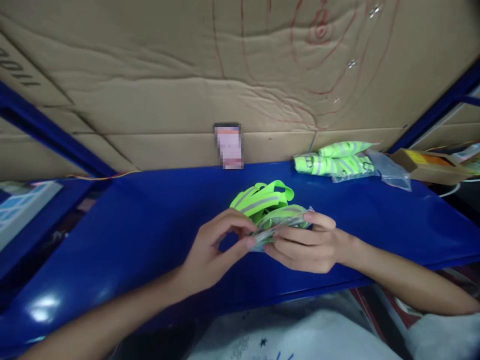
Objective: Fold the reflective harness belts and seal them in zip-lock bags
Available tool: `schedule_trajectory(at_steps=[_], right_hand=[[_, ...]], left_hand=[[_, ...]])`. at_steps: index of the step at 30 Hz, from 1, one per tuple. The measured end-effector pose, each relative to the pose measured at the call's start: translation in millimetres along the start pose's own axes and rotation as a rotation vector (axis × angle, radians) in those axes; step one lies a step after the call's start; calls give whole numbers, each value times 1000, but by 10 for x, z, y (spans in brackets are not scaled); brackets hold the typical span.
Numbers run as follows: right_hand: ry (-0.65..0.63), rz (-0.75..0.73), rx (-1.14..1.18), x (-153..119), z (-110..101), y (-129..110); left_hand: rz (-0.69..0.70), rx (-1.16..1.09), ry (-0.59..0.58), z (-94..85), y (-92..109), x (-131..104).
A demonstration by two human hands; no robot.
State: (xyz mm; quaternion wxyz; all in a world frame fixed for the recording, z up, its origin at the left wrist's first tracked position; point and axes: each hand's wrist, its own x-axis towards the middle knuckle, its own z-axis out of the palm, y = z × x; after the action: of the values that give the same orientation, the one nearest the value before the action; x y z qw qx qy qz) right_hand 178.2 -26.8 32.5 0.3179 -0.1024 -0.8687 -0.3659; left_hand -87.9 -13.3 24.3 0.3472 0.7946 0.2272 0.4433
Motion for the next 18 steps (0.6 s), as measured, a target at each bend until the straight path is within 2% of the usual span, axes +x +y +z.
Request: schedule_trajectory(at_steps=[4, 7, 10, 12, 14, 18], right_hand=[[-98, 82, 168, -51, 12, -111], [-64, 197, 281, -87, -7, -167], [-40, 376, 206, -117, 9, -178], [-100, 437, 145, -133, 34, -167], [-116, 440, 177, -142, 64, -156], [9, 406, 383, -143, 131, -160]], left_hand=[[44, 164, -29, 24, 89, -9], [86, 292, -74, 64, 118, -52], [129, 452, -74, 71, 124, -80], [149, 514, -64, 65, 125, -80], [100, 470, -75, 66, 127, -74], [-97, 282, -112, 105, 120, -72]])
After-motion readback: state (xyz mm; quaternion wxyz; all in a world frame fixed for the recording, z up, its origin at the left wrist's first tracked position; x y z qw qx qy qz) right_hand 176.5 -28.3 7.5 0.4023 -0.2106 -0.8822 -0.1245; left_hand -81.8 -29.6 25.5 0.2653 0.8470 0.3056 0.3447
